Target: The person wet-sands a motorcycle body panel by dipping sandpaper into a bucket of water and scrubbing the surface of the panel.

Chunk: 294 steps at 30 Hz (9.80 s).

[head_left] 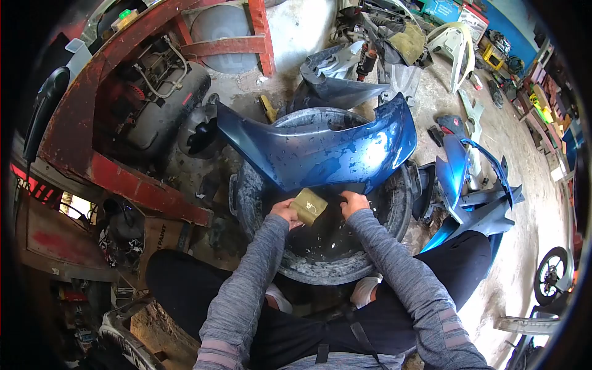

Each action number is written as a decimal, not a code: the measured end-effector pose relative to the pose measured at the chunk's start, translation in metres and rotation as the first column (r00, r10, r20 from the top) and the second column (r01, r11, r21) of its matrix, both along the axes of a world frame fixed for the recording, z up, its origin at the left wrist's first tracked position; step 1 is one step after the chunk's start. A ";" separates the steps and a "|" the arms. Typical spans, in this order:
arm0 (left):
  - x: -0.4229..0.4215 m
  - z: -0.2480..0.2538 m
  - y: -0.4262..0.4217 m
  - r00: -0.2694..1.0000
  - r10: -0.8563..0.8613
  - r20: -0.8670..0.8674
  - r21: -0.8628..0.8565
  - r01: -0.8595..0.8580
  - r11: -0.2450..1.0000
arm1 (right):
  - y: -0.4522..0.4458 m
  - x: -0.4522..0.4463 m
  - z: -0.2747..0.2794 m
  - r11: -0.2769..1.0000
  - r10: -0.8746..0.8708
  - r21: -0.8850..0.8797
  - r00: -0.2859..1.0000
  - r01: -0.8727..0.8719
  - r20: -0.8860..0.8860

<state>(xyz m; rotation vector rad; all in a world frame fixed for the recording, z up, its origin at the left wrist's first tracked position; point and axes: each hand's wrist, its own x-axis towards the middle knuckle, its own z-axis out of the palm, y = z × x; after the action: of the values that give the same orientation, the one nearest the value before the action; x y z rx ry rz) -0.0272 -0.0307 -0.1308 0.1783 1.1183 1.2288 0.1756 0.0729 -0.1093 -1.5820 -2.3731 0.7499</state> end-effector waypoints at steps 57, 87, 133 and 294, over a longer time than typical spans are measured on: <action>0.049 -0.068 0.008 -0.001 -0.842 -0.539 -0.450 0.846 0.287 | 0.008 0.018 -0.124 0.452 0.675 -0.546 0.671 -0.705 -0.308; 0.002 -0.067 0.019 0.968 -0.171 -0.182 0.134 0.197 0.971 | 0.003 -0.001 -0.016 0.413 -0.704 -0.824 0.438 -0.388 -0.559; 0.004 -0.127 0.115 -0.180 -0.314 -0.932 -0.356 0.606 0.711 | 0.058 -0.057 -0.116 0.944 0.228 0.133 0.890 -0.301 0.394; 0.024 0.101 0.094 0.841 0.374 0.390 0.238 -0.485 0.842 | 0.039 0.040 0.104 0.769 0.434 0.513 0.901 -0.382 0.021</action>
<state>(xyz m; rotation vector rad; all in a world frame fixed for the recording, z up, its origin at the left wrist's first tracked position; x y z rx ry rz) -0.0027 0.0637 -0.0301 -0.0412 0.6665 1.7845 0.2157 0.1122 -0.0050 -0.8043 -2.5788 0.2088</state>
